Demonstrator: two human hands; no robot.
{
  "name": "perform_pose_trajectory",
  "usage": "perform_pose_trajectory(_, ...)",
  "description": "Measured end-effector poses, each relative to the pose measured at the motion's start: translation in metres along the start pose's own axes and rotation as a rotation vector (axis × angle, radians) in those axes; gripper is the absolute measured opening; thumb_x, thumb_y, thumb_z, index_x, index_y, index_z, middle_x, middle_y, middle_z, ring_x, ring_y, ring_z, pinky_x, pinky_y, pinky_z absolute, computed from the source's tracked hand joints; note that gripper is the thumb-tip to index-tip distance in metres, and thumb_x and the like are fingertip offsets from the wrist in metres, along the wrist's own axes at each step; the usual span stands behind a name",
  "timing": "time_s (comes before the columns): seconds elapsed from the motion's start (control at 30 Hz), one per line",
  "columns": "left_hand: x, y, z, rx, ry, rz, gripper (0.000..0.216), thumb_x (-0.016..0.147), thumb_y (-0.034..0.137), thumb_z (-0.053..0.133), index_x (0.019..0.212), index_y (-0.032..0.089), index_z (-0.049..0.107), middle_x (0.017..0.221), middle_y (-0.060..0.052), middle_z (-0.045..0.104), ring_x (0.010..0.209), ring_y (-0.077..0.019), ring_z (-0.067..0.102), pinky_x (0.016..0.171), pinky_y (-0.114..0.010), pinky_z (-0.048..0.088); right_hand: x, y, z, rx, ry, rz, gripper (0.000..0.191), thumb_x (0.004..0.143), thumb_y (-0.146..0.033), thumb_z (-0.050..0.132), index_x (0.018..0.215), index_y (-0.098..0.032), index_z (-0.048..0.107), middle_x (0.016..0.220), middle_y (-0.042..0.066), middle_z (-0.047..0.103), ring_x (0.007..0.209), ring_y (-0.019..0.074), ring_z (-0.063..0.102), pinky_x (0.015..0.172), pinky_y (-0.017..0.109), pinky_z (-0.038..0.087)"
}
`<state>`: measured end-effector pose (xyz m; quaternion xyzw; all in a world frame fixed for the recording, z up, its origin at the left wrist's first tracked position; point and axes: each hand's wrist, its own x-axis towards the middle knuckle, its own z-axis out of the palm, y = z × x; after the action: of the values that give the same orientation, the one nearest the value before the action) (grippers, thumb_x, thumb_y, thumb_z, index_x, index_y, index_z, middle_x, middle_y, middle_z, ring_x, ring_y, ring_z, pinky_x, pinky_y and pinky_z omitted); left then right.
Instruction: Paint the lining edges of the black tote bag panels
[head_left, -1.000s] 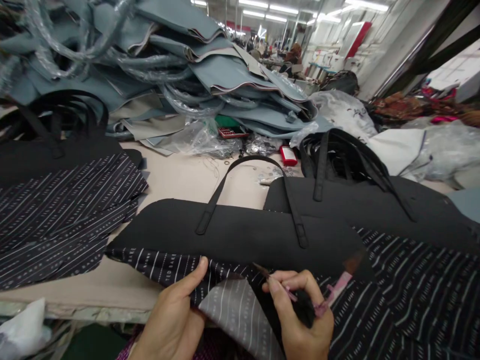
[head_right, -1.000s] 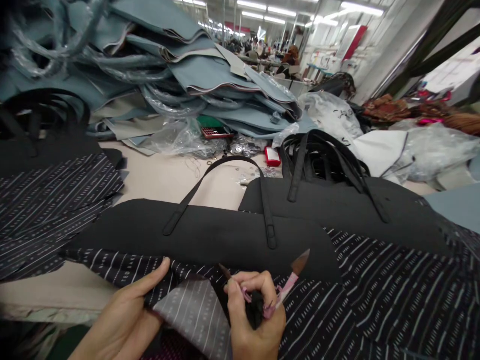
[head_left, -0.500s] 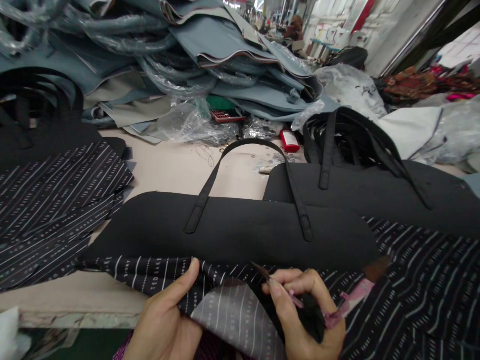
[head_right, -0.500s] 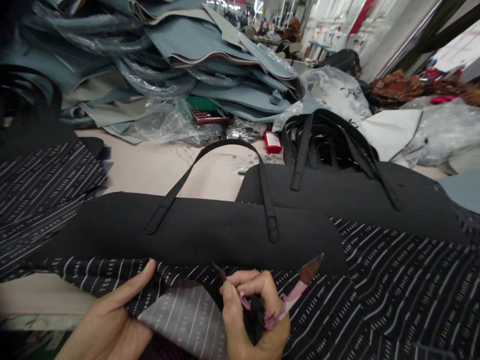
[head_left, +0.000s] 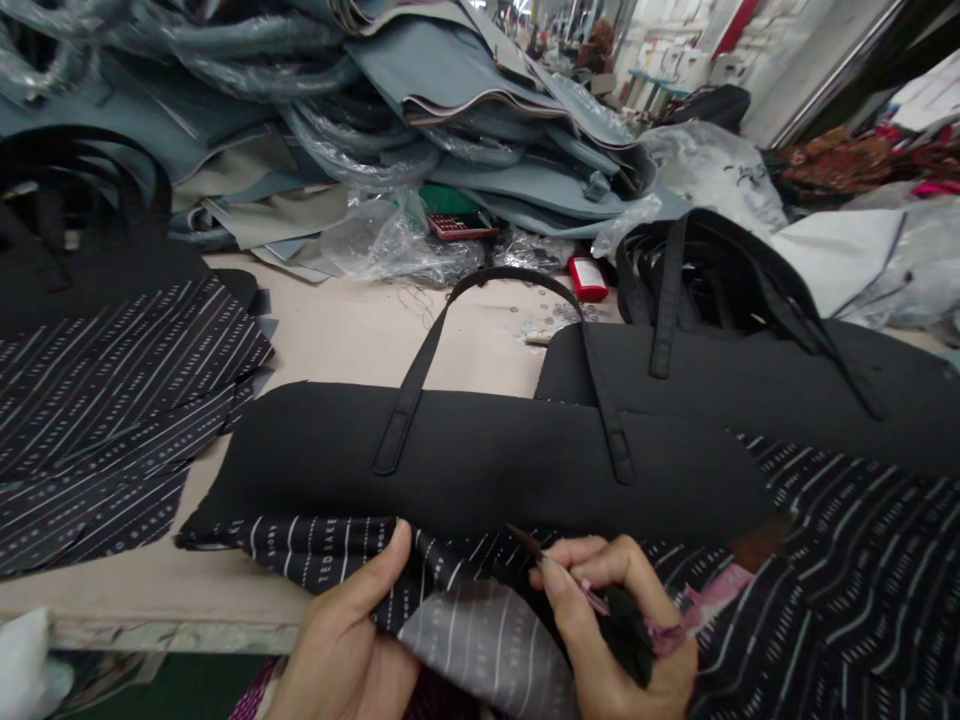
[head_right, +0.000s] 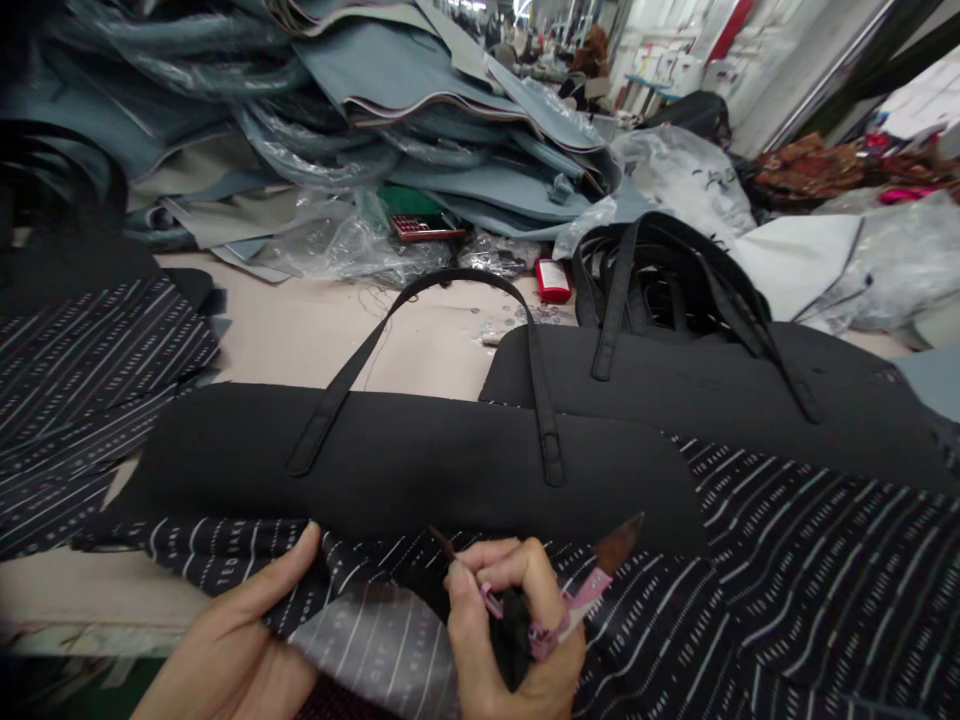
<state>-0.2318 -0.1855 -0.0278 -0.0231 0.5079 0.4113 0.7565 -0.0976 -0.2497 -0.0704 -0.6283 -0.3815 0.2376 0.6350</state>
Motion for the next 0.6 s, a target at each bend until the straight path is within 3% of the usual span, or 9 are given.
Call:
perform_pose_trajectory(0.17,0.0,0.0,-0.002,0.023,-0.001,-0.057,0.045,0.09,0.024,0.064,0.134,0.017,0.061,0.12,-0.012,0.072,0.115,-0.0312,0.065,0.102,-0.044,0.055,-0.001,-0.003,0.003,-0.051,-0.027,-0.028,0.024,0.088,-0.025,0.068,0.071,-0.021,0.051,0.074,0.002,0.066,0.065,0.0157,0.064,0.058,0.026,0.047)
perform_pose_trajectory(0.4,0.004,-0.002,-0.006,0.031,-0.005,0.018,0.043,0.088,0.022,0.066,0.132,0.018,0.064,0.12,-0.012,0.072,0.119,-0.0316,0.063,0.104,-0.045,0.053,-0.002,0.0,-0.004,0.134,0.094,0.048,0.025,0.088,-0.02,0.068,0.071,-0.021,0.05,0.072,0.0,0.063,0.063,0.0155,0.064,0.059,0.028,0.055)
perform_pose_trajectory(0.6,0.005,-0.003,-0.009,0.032,-0.024,0.043,0.044,0.087,0.023,0.068,0.131,0.019,0.064,0.121,-0.011,0.071,0.12,-0.0322,0.062,0.104,-0.045,0.053,-0.001,0.002,-0.006,0.179,0.11,0.037,0.025,0.087,-0.02,0.069,0.07,-0.021,0.051,0.07,-0.002,0.06,0.061,0.0133,0.059,0.062,0.029,0.057)
